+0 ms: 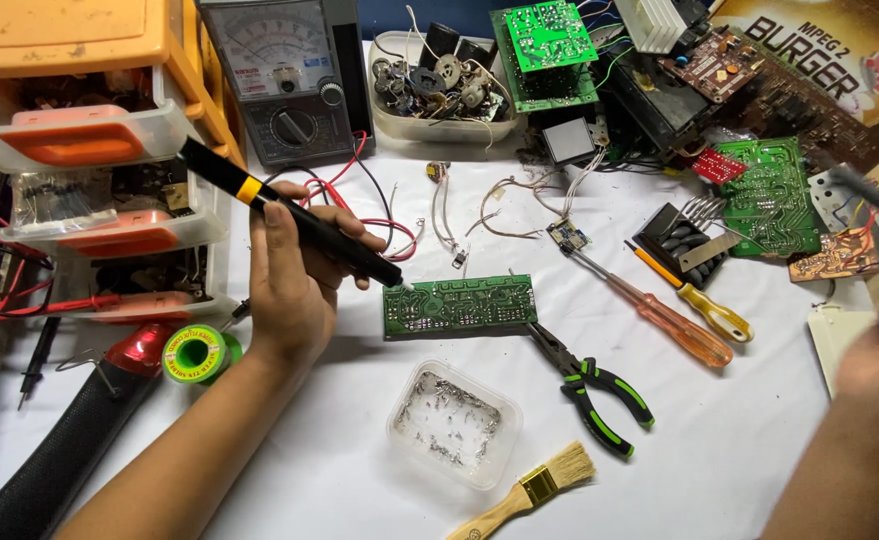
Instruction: The person uses a soldering iron and solder wire to reflow solder joints on a green circuit board. They also use a desoldering pump to remove excess solder from specific points on the board.
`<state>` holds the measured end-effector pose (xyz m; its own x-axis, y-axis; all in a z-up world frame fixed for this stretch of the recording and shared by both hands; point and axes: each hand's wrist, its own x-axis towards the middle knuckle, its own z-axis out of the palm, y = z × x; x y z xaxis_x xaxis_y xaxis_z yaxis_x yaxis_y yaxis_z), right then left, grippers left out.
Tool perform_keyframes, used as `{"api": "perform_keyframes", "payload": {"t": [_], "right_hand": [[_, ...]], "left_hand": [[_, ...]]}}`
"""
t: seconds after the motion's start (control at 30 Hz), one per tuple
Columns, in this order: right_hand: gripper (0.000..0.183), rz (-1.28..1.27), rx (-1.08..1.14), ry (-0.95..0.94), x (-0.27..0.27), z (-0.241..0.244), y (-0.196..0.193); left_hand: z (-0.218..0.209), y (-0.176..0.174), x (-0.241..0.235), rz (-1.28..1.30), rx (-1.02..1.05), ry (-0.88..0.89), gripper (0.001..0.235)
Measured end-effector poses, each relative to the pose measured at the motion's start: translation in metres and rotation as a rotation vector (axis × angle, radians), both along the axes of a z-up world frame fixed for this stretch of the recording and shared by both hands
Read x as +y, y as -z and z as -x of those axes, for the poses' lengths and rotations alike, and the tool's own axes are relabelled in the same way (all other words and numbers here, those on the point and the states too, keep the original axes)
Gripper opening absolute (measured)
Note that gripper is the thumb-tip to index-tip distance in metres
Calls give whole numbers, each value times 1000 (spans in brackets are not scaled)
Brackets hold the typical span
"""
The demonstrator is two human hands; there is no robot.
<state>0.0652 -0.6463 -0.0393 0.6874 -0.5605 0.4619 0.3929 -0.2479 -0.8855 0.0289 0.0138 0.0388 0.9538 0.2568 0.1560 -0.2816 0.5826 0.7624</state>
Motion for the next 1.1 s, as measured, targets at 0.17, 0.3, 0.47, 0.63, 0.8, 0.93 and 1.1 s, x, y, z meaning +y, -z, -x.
{"api": "perform_keyframes", "payload": {"t": [0.17,0.3,0.47,0.63,0.8,0.93,1.1], "right_hand": [[39,-311,1,-157,283,47,-119],[22,-234,-14,-366,342,53,-105],[16,-259,122,-420,362,56,-76],[18,-207,221,-475,366,57,-56],[17,-113,278,-505,370,57,-54],[20,-88,290,-545,369,56,-52],[23,-37,346,-570,367,58,-52]], "left_hand": [[4,25,-8,-6,-65,29,33],[7,35,-11,-119,-93,-12,31],[9,35,-11,-151,-81,-22,32],[9,38,-12,-178,-48,-16,34],[10,38,-14,-226,-82,16,32],[10,37,-14,-271,-87,11,32],[10,36,-14,-260,-56,28,34]]}}
